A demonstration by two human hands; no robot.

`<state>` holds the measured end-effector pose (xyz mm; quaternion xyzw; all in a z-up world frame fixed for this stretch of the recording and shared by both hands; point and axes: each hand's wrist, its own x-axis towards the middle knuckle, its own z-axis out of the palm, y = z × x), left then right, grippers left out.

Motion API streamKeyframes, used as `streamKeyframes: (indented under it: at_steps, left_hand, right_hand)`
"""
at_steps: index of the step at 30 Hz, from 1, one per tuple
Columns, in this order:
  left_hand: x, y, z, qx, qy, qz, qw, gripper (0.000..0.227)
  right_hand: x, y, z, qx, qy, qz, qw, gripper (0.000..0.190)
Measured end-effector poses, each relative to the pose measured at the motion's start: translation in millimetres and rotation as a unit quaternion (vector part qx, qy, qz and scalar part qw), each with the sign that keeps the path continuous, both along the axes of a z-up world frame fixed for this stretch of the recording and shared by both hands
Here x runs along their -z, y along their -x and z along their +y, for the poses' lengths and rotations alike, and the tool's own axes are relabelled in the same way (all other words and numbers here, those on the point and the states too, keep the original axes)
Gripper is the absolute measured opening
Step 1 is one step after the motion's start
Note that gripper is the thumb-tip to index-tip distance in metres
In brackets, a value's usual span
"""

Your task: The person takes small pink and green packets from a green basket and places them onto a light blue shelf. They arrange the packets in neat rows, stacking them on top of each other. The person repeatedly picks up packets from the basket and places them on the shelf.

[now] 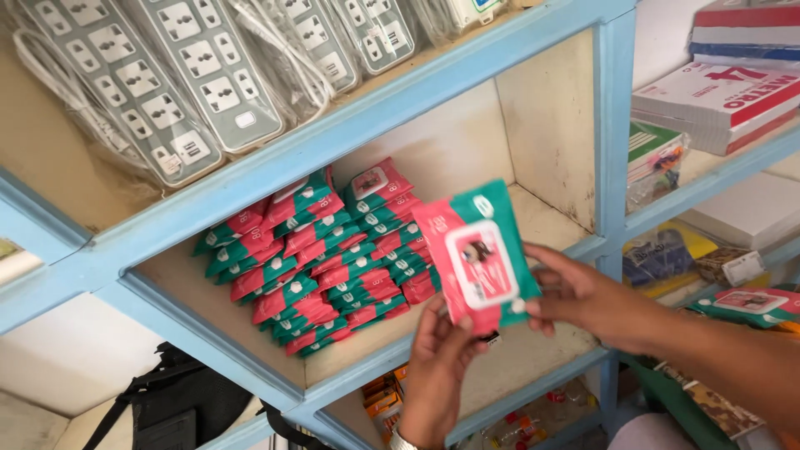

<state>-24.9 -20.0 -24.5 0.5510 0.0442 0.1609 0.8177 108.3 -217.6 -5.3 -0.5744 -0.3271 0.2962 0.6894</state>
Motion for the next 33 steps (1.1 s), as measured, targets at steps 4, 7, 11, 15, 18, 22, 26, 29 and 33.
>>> streamKeyframes:
  at_steps: [4, 7, 11, 15, 18, 22, 26, 29, 33]
  left_hand:
    - [-34, -11, 21, -0.025, 0.009, -0.023, 0.999, 0.051]
    - [-55, -18, 35, -0.04, 0.02, -0.035, 0.998, 0.047]
    - [-70, -30, 52, -0.048, 0.029, -0.044, 0.997, 0.044]
    - [-81, -42, 67, -0.06, 0.065, -0.04, 0.995, 0.042]
    - [-77, -57, 86, -0.058, 0.099, -0.045, 0.992, 0.039]
    - [-82, -74, 105, -0.051, 0.126, -0.063, 0.989, 0.036]
    - [-99, -76, 107, -0.074, 0.144, -0.091, 0.983, 0.036]
    - [-106, -77, 108, -0.101, 0.142, -0.111, 0.979, 0.038]
    - [-103, -82, 114, -0.112, 0.134, -0.137, 0.975, 0.04]
  right_hand:
    - [-39, -15, 28, -0.015, -0.014, -0.015, 1.0, 0.083]
    - [-59, -30, 46, -0.042, -0.038, 0.007, 0.998, 0.082]
    - [-77, -54, 68, -0.068, -0.068, 0.005, 0.995, 0.076]
    - [-90, -75, 89, -0.058, -0.066, 0.003, 0.996, 0.069]
    - [-95, -90, 106, -0.062, -0.078, 0.018, 0.995, 0.064]
    - [-102, -98, 123, -0.036, -0.075, -0.01, 0.996, 0.058]
    - [-109, -99, 139, 0.025, -0.068, -0.088, 0.994, 0.041]
    - [-106, -112, 156, 0.066, -0.07, -0.199, 0.975, 0.028]
    - [-109, -117, 170, 0.128, -0.079, -0.342, 0.928, 0.019]
